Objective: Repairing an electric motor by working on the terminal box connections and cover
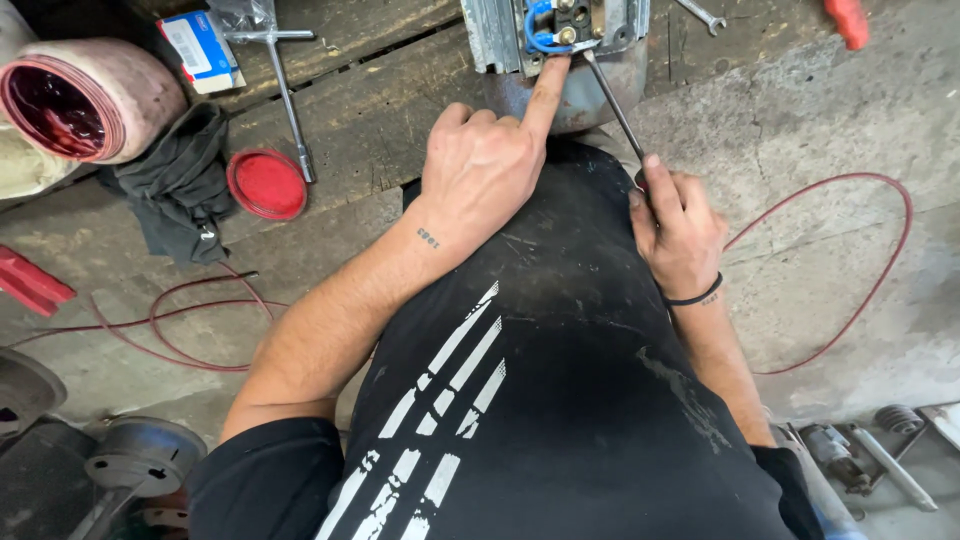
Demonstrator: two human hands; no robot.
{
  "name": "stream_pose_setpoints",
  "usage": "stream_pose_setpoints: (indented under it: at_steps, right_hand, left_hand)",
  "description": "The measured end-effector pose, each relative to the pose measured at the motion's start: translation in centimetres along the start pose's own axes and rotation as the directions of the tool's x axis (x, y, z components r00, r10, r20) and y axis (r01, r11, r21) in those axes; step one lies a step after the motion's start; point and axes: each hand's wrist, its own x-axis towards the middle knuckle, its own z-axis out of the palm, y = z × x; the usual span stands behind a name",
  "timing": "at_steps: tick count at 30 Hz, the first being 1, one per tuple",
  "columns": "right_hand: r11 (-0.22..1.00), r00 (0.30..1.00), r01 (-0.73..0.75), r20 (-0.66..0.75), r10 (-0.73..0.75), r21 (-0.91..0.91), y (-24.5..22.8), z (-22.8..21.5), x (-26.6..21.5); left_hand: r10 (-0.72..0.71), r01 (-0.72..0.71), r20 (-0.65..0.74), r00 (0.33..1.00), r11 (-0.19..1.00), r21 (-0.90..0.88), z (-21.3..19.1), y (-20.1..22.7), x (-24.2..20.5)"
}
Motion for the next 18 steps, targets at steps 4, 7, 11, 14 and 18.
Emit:
stream_pose_setpoints:
  at_steps: [4, 7, 11, 14, 18]
  right_hand:
    - [0.998, 0.997, -0.059, 0.047, 0.058, 0.024, -0.9, -0.5, 0.3]
    - [0.994, 0.989, -0.094, 0.107, 0.098, -0.050, -1.9, -1.8, 0.5]
    - [0.968, 0.983, -0.076, 0.147, 0.113, -0.237, -2.7, -3.1, 0.0]
    - [0.951, 0.952, -0.086, 0.258, 0.167, -0.296, -3.5, -4.4, 0.4]
    - [0.922, 0.956, -0.049, 0.251, 0.155, -0.383, -4.0, -5.2, 1.2]
  left_hand:
    - [0.013, -0.012, 0.004, 1.000, 1.000, -0.013, 0.0, -0.1, 0.1]
    - [0.020, -0.020, 0.014, 1.000, 1.000, -0.023, -0.1, -0.2, 0.1]
    - [0.041, -0.040, 0.013, 0.999, 0.999, -0.032, -0.3, -0.3, 0.4]
    - [0.028, -0.028, 0.010, 1.000, 0.999, -0.018, -0.5, -0.2, 0.2]
    - [0.035, -0.036, -0.035, 0.999, 0.999, -0.022, -0.5, -0.2, 0.7]
